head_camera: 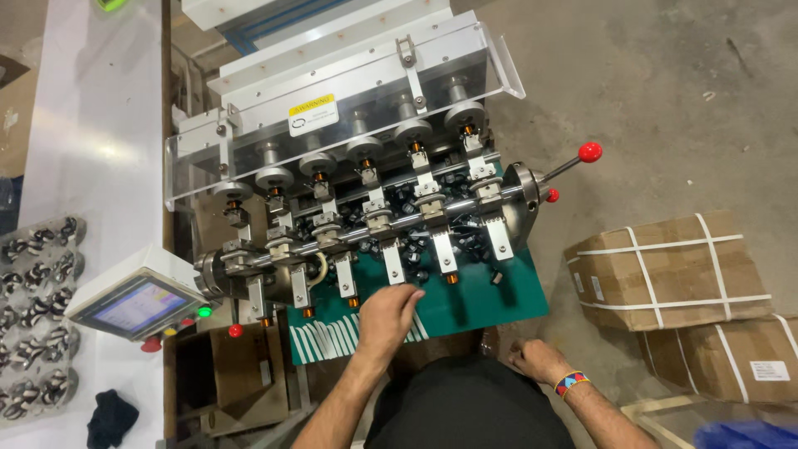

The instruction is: The person works at a multi-spindle winding machine, loading small bobbin components onto the machine's stations, threading and adjusting parts, and removing finished wound components by hand. They occasionally wipe or handle parts with a dark cloth and place completed pieces aside on the work surface.

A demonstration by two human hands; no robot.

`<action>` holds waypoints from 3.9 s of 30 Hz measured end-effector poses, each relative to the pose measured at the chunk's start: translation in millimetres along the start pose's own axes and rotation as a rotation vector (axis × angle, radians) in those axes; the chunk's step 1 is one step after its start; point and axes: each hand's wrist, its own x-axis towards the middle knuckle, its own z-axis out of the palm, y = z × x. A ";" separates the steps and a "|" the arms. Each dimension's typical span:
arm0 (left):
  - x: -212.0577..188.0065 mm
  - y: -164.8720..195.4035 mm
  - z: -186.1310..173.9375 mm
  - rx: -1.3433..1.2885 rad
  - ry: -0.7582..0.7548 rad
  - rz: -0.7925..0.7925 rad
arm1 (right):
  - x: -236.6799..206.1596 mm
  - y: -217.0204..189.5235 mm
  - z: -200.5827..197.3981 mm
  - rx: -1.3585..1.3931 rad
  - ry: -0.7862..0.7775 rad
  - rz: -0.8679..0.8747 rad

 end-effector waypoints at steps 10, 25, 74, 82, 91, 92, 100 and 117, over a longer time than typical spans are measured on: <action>-42.9 -31.8 116.5 -1.115 -0.164 -1.154 | 33.3 -55.9 -49.8 0.655 0.072 -0.398; -110.2 -15.8 -22.0 -0.619 -0.228 -0.497 | 31.5 -144.2 -14.1 1.429 -0.312 -0.162; -196.1 -121.5 -63.6 -1.172 0.229 -0.880 | 76.8 -212.8 54.2 -0.010 0.347 -0.259; -215.8 -89.3 -58.3 -0.954 0.234 -0.966 | 120.2 -247.3 46.8 0.057 0.275 -0.344; -193.2 -84.9 -101.5 -0.634 0.215 -0.735 | -0.5 -295.1 35.5 0.326 0.241 -0.764; -188.5 -86.4 -106.9 -0.585 0.180 -0.690 | -13.1 -303.0 33.0 0.368 0.220 -0.814; -172.1 -85.2 -152.2 -0.403 0.039 -0.139 | -38.3 -348.6 31.0 0.372 0.369 -0.835; -213.7 -159.4 -188.8 -1.756 -0.484 -0.995 | -94.2 -394.5 85.1 0.243 0.696 -0.687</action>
